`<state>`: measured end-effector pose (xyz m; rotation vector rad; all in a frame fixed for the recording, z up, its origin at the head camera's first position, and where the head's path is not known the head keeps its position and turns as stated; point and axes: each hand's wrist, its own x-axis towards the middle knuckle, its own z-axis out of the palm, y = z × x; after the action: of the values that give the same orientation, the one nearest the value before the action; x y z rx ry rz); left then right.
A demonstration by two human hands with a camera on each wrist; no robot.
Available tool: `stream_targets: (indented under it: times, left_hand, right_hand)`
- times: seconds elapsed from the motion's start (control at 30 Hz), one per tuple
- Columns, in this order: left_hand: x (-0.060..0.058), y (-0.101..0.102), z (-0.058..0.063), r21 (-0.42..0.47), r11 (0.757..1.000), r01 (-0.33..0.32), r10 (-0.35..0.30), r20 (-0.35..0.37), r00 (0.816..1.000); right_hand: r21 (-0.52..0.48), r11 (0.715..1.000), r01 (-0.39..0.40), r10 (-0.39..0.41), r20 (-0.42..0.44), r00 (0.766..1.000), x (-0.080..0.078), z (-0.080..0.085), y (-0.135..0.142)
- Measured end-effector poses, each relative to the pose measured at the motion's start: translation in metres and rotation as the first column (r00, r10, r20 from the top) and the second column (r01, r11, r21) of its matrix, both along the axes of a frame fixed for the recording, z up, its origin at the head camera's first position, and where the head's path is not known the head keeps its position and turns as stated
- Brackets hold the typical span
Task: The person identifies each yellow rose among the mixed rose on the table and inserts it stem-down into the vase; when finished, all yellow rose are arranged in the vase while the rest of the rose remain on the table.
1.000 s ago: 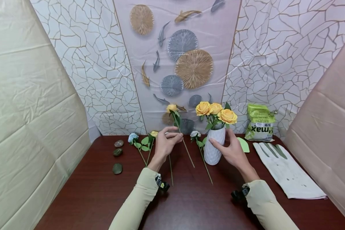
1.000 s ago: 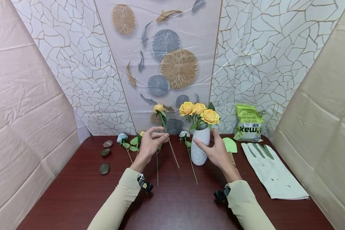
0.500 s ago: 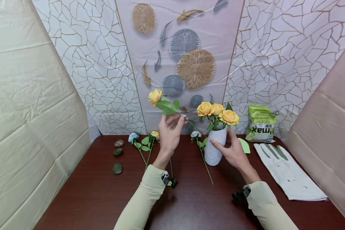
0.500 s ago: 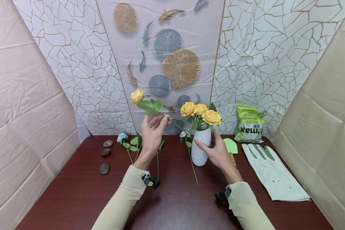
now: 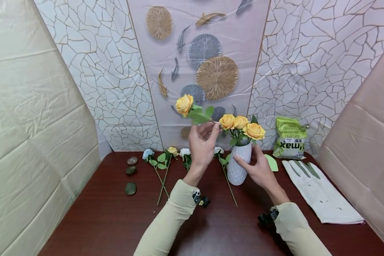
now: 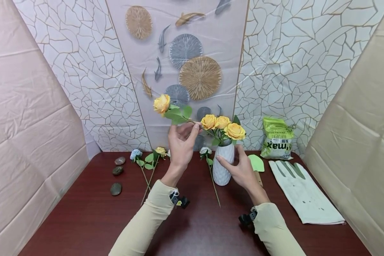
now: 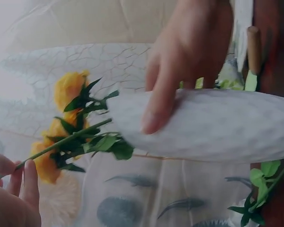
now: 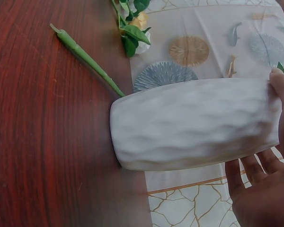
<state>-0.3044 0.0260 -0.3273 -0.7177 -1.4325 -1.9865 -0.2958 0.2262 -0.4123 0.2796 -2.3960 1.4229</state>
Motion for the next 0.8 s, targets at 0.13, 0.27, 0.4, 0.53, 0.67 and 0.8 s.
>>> stream_targets:
  times: [0.13, 0.27, 0.4, 0.53, 0.67, 0.8]
  left_hand:
    - [-0.002, 0.011, -0.008, -0.094, 0.995, -0.045, 0.043, -0.022, 0.999]
    - [-0.01, 0.02, -0.022, -0.187, 0.974, -0.125, 0.117, -0.048, 0.992]
    - [-0.013, 0.026, -0.034, -0.295, 0.941, -0.167, 0.165, -0.033, 0.986]
    - [-0.015, 0.029, -0.045, -0.388, 0.901, -0.193, 0.208, -0.002, 0.978]
    - [-0.017, 0.028, -0.052, -0.398, 0.889, -0.226, 0.24, -0.016, 0.971]
    - [-0.018, 0.028, -0.05, -0.342, 0.904, -0.257, 0.248, -0.07, 0.966]
  right_hand:
    - [-0.016, 1.0, -0.008, 0.008, 0.006, 1.0, -0.003, -0.004, 0.002]
    - [-0.027, 1.0, -0.011, 0.011, 0.004, 1.0, -0.015, -0.018, 0.008]
    - [-0.031, 0.999, -0.013, 0.014, 0.003, 1.0, -0.02, -0.025, 0.011]
    - [-0.035, 0.999, -0.029, 0.029, 0.014, 0.999, -0.014, -0.017, 0.008]
    - [-0.035, 0.999, -0.041, 0.041, 0.02, 0.999, 0.001, -0.001, 0.0]
    - [-0.032, 0.999, -0.043, 0.043, 0.01, 0.999, 0.005, 0.004, -0.001]
